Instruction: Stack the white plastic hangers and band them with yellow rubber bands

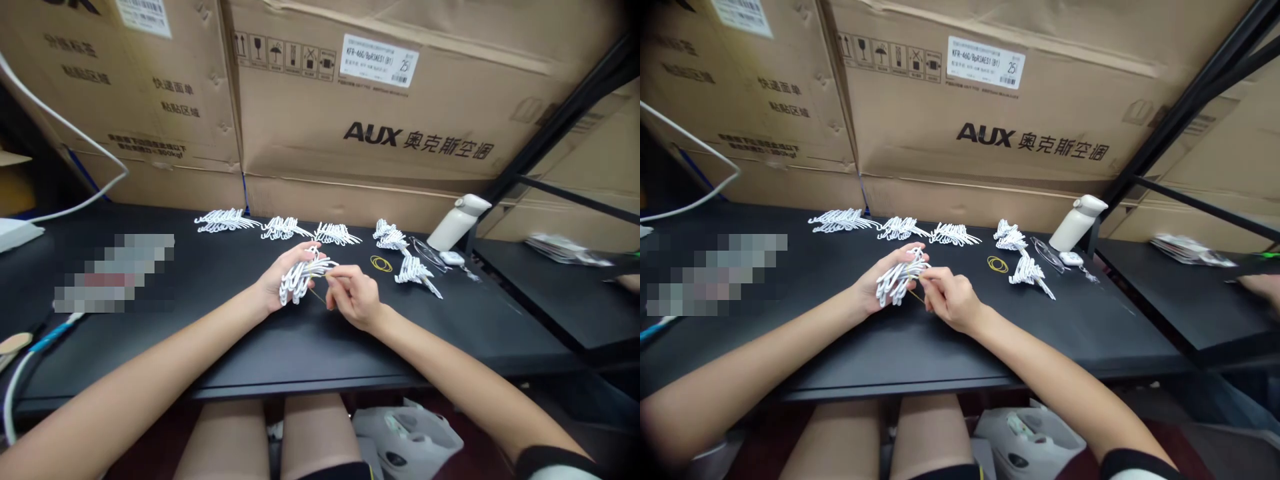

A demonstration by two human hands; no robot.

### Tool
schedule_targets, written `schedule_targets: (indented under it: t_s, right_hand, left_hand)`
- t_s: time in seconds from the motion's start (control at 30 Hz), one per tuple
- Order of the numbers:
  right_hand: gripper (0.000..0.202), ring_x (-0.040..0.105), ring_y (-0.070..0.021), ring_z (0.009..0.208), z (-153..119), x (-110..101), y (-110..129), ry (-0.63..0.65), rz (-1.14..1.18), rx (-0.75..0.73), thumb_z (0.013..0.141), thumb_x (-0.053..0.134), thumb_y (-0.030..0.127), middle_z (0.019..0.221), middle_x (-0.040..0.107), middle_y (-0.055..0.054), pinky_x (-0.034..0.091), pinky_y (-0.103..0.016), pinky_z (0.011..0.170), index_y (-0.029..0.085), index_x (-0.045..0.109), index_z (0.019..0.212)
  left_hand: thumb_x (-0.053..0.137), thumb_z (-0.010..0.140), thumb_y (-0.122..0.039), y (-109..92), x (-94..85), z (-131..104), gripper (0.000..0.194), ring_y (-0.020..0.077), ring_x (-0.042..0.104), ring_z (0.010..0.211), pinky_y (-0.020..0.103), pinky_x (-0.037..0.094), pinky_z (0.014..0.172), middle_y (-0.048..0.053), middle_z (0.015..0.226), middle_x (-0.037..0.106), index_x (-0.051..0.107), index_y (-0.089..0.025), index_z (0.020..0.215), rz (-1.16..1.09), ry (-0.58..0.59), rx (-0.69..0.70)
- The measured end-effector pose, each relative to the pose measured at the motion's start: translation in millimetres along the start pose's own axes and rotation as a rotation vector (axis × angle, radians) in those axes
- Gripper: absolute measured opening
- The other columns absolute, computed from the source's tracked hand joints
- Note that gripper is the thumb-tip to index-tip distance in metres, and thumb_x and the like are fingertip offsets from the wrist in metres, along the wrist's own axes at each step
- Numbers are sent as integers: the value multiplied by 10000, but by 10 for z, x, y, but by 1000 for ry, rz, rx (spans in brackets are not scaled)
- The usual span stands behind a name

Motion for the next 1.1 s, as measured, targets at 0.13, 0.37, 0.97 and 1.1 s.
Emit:
schedule_targets:
  t_s: [0.13,0.37,0.97,1.1]
  right_hand:
    - [112,532,-101,404,22,-96,14,-6,-88,-26,881,496,239,490,572,39,454,-213,477,211,570,960]
    - [97,455,-94,377,90,-214,0,-45,-57,210,846,562,266,462,543,45,390,-238,449,216,632,891]
    - [235,298,-40,336,70,8,-354,-11,864,881,751,673,368,391,367,108,269,-175,358,163,558,760]
    - [286,355,-58,421,32,84,-423,55,1061,989,744,673,346,482,392,69,312,-189,392,171,483,621]
  left_hand:
    - [615,690,-92,45,14,21,280,114,602,543,184,498,389,34,797,635,575,-140,963,31,23,-16]
    - [640,685,-116,64,-28,49,282,107,591,525,183,490,383,29,783,638,586,-148,960,85,-23,-20]
    - [699,662,-180,150,-1,31,298,114,586,536,205,492,468,44,770,650,620,-150,948,233,80,-91]
    - [718,678,-210,127,-19,30,321,113,582,523,213,495,470,39,748,652,629,-158,981,260,63,-57]
Point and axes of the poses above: each hand's wrist, its own z-axis towards the middle knuckle, its own x-axis out of the palm, y = z × x, the point moved 4 cm from there along z, towards the middle knuckle
